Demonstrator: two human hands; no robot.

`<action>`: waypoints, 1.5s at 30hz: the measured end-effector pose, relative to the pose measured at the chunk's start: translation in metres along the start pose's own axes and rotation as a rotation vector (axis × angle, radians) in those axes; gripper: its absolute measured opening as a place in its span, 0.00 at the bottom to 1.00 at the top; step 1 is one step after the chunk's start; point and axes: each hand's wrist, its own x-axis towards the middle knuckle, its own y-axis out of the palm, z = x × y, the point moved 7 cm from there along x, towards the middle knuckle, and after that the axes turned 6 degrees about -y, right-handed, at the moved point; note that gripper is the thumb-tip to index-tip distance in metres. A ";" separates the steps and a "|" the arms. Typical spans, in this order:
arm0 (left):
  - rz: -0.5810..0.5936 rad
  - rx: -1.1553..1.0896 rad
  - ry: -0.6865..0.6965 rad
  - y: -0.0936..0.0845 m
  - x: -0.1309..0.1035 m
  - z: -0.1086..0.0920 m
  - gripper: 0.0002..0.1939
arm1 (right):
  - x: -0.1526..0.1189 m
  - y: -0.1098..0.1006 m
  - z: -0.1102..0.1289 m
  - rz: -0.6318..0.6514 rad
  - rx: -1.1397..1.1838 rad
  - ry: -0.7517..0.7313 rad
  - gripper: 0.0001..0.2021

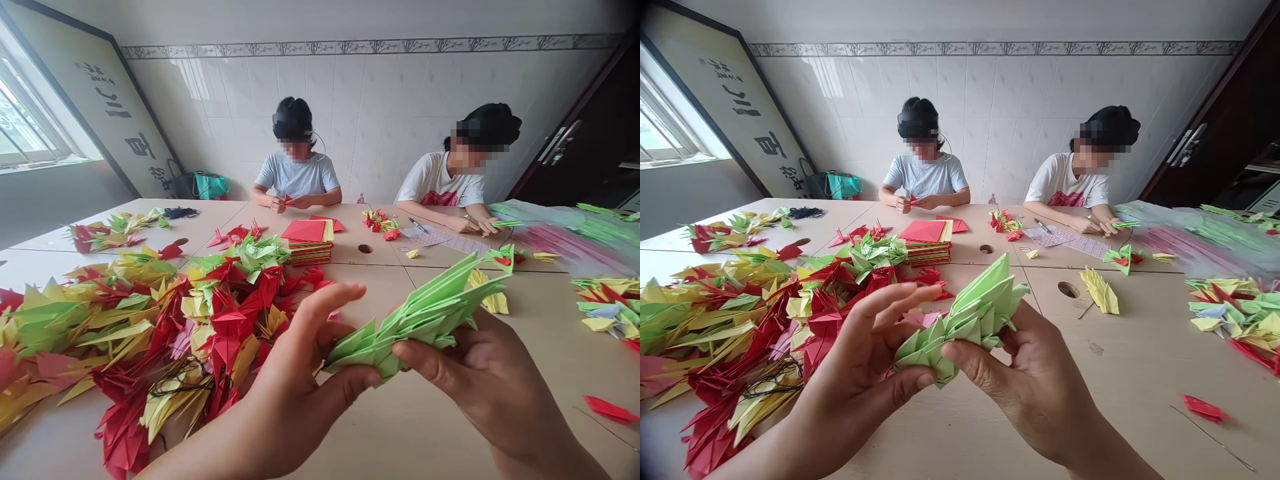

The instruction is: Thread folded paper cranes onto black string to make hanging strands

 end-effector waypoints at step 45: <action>-0.428 -0.024 -0.074 -0.018 0.026 0.075 0.11 | -0.008 0.079 -0.082 0.008 0.361 0.280 0.17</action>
